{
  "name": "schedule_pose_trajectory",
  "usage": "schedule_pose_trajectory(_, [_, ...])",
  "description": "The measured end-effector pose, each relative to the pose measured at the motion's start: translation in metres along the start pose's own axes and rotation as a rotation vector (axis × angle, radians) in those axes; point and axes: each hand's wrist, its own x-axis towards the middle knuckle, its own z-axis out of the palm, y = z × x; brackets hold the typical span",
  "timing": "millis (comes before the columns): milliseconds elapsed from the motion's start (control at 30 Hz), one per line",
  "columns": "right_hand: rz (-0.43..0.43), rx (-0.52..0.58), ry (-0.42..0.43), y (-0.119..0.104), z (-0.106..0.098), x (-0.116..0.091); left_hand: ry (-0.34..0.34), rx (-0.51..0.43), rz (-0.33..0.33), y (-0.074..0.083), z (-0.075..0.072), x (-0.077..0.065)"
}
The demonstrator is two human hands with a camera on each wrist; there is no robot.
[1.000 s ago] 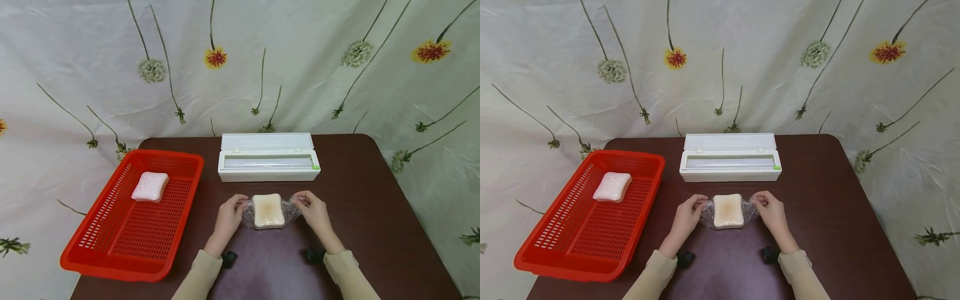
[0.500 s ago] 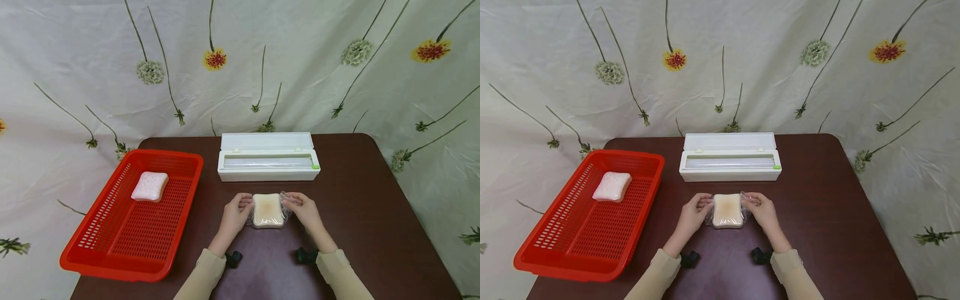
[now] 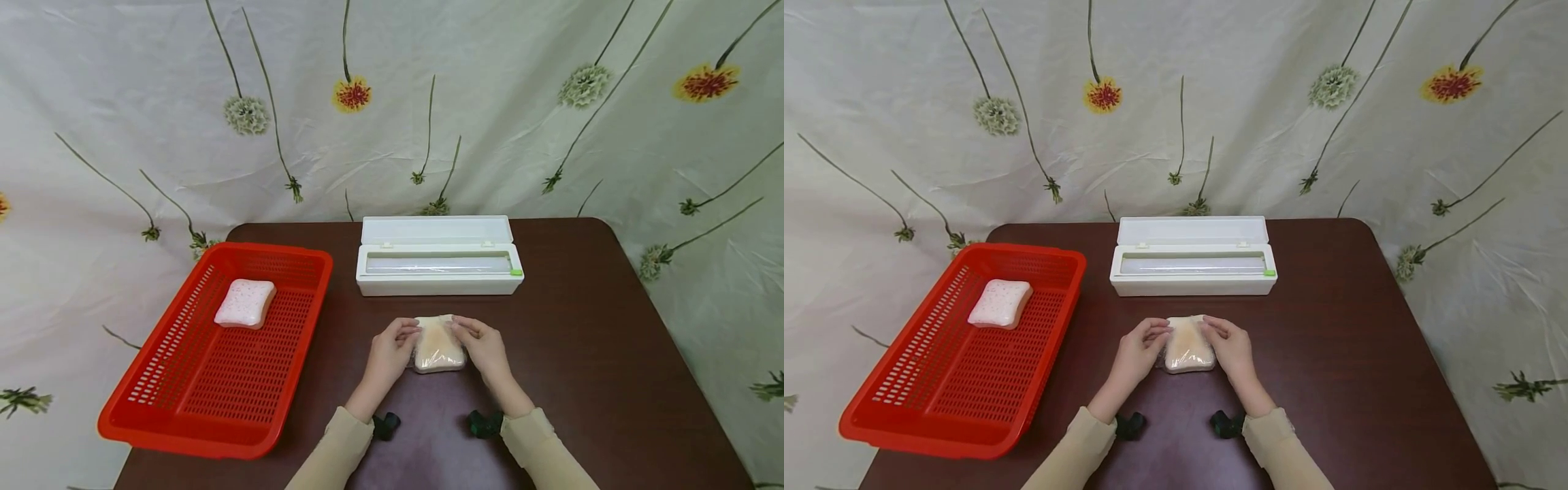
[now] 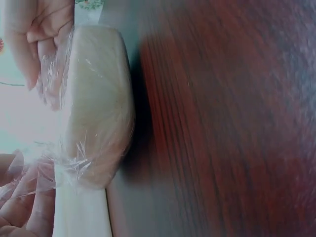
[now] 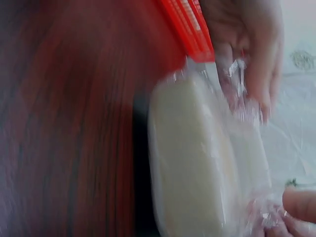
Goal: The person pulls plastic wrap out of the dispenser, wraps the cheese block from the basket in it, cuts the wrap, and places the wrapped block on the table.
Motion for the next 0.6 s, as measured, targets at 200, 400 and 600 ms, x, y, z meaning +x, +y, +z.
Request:
schedule_pose_trajectory(200, [-0.141, -0.106, 0.031, 0.001, 0.014, -0.012, 0.022, 0.028, -0.03, 0.003, 0.004, -0.002])
schedule_pose_trajectory(400, [-0.246, -0.252, 0.0, 0.006, 0.022, -0.027, 0.036, 0.018, -0.049, 0.007, 0.005, -0.004])
schedule_pose_trajectory(600, [-0.524, -0.55, -0.043, 0.015, 0.032, -0.042, 0.041, -0.011, -0.093, 0.013, 0.004, -0.007])
